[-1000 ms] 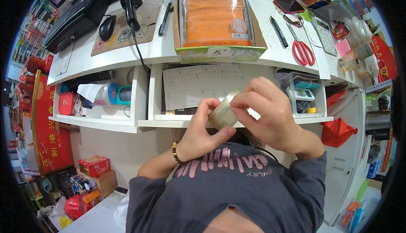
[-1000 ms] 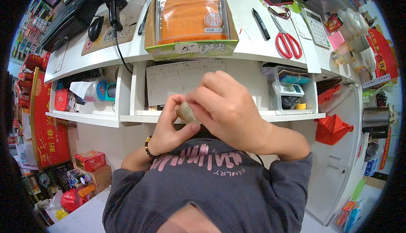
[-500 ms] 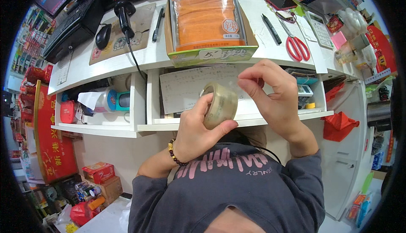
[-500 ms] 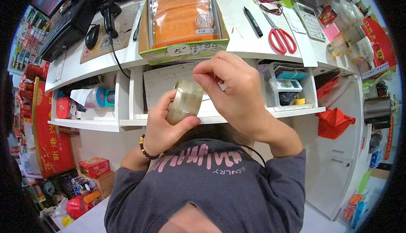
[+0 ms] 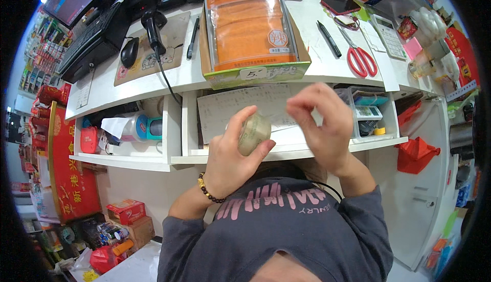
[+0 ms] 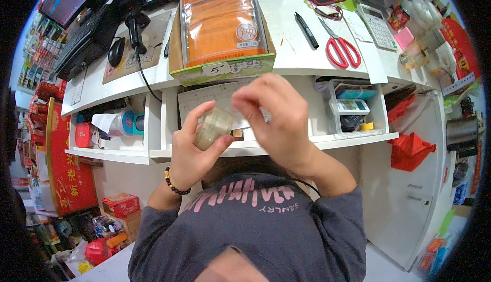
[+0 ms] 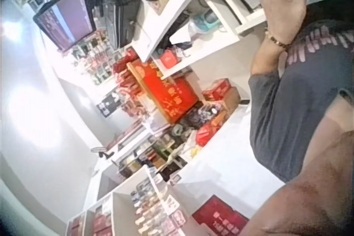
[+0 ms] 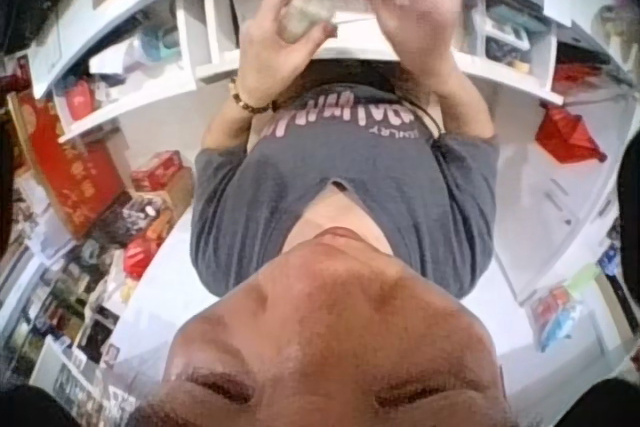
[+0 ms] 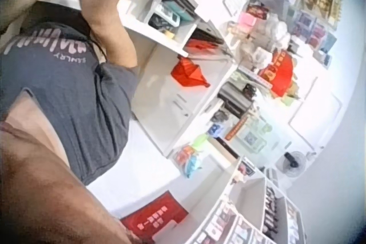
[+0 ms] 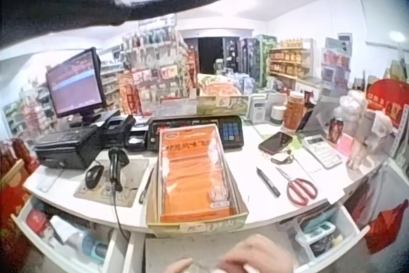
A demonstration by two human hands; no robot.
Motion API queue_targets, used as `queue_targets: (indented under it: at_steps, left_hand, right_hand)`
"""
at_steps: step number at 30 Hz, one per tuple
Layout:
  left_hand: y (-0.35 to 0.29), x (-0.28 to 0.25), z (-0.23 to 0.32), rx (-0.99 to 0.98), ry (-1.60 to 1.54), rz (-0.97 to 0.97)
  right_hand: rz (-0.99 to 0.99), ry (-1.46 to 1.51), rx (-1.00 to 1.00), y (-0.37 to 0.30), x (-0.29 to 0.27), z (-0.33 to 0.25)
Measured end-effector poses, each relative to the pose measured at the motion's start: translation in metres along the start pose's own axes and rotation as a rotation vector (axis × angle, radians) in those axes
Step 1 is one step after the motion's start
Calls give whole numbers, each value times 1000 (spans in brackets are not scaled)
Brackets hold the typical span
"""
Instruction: The person tapes a package of snacks at the checkout counter, then carries it to a shelf and places it among other items. They pick up two red trays containing packaged sausages, return to the counter, scan the items with a barcode scanner, and write on a paper note.
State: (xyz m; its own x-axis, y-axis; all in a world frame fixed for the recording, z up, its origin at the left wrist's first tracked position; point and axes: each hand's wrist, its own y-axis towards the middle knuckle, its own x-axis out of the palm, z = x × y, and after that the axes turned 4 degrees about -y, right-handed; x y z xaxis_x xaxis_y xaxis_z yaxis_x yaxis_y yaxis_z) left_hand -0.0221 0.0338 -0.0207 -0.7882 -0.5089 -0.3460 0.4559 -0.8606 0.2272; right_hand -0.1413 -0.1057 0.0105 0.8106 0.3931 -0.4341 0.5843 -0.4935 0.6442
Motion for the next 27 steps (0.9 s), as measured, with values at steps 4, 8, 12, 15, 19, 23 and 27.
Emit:
queue_targets:
  at_steps: [4,8,12,15,19,23,27]
  left_hand:
    - [9,-17,4,63,231,-30]
    - [15,-39,4,33,218,-143]
    - [25,-58,5,95,265,-254]
    - [31,-61,14,94,305,-264]
    - [37,-57,21,229,508,-217]
    - [40,-51,27,235,605,-201]
    - [45,-47,22,280,647,-199]
  right_hand:
    - [-7,271,282,-1,12,22]
    - [79,421,439,-7,26,39]
    - [85,460,454,-9,34,46]
    - [115,430,406,-10,40,46]
    - [155,316,324,-10,43,44]
    - [217,303,328,-13,51,43]
    - [269,225,270,-15,57,47]
